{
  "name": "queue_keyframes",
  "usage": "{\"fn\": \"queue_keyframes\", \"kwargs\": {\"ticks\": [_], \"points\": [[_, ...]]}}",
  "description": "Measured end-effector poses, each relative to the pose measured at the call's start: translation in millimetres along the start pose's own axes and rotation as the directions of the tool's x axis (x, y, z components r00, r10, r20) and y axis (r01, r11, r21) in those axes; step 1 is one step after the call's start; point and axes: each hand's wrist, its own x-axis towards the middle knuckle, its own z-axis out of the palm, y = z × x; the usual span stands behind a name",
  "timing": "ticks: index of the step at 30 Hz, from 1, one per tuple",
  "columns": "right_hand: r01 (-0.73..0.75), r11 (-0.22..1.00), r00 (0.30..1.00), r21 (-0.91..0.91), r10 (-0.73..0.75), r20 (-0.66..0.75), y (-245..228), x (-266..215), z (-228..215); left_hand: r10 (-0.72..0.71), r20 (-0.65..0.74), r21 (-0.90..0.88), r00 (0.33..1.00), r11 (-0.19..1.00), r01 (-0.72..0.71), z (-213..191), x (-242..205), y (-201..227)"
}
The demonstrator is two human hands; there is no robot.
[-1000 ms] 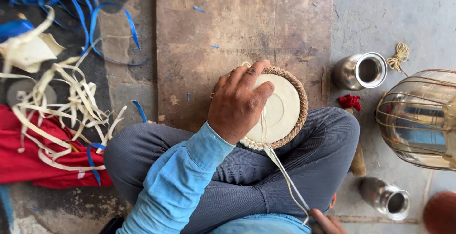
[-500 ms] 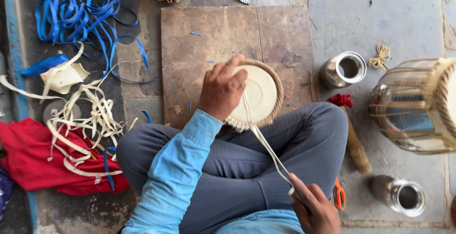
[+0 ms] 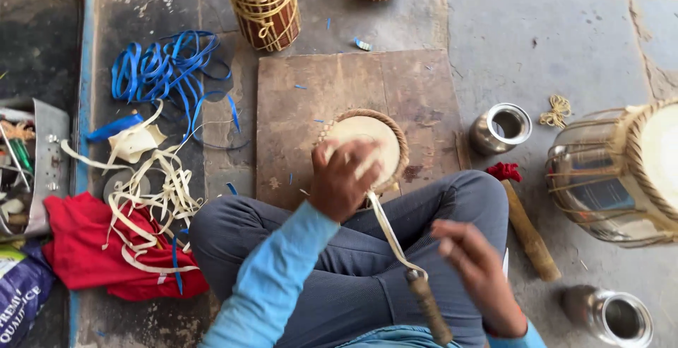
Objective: The person sits cross-legged on the floor and weaves a white strap around the rim of a small drum using a metal tool. They repeatedly pass the strap through the existing weave and pull it tight to secure the drumhead. The person works on a single drum throughout the clip.
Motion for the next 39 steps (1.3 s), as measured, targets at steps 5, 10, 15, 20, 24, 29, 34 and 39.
{"fn": "queue_keyframes", "kwargs": {"ticks": [5,10,15,20,24,29,34,39], "points": [[-0.279,0.957,0.960,0.074,0.280,0.001,-34.9,45.4,14.7,0.119,-0.008,0.008,0.993,0.993,-0.119,-14.9,-7.6,41.9],[-0.155,0.968,0.988,0.198,0.154,0.024,-19.1,59.9,36.9,-0.092,0.049,0.029,0.995,0.995,0.090,-29.4,-16.1,65.0],[-0.222,0.950,0.975,0.219,0.209,0.081,-7.3,54.9,35.2,-0.692,0.555,-0.547,0.461,0.113,0.829,-21.4,-28.4,84.7],[-0.229,0.934,0.971,0.273,0.197,0.139,-7.1,55.1,38.8,-0.577,0.772,-0.569,0.268,-0.437,0.697,-9.2,-32.4,79.9],[-0.189,0.955,0.977,0.227,0.160,0.143,-9.5,55.6,40.1,-0.514,0.836,-0.475,0.190,-0.509,0.718,-10.0,-32.3,73.6],[-0.182,0.937,0.979,0.300,0.143,0.148,-7.7,59.8,51.2,-0.601,0.747,-0.541,0.285,-0.300,0.786,-12.8,-33.5,70.1],[-0.172,0.942,0.983,0.288,0.146,0.108,-6.8,63.0,50.3,-0.626,0.695,-0.550,0.354,-0.146,0.822,-11.0,-27.2,69.9],[-0.193,0.955,0.981,0.224,0.179,0.081,-7.6,64.0,47.0,-0.652,0.507,-0.594,0.564,0.210,0.777,-9.5,-22.1,69.6]]}}
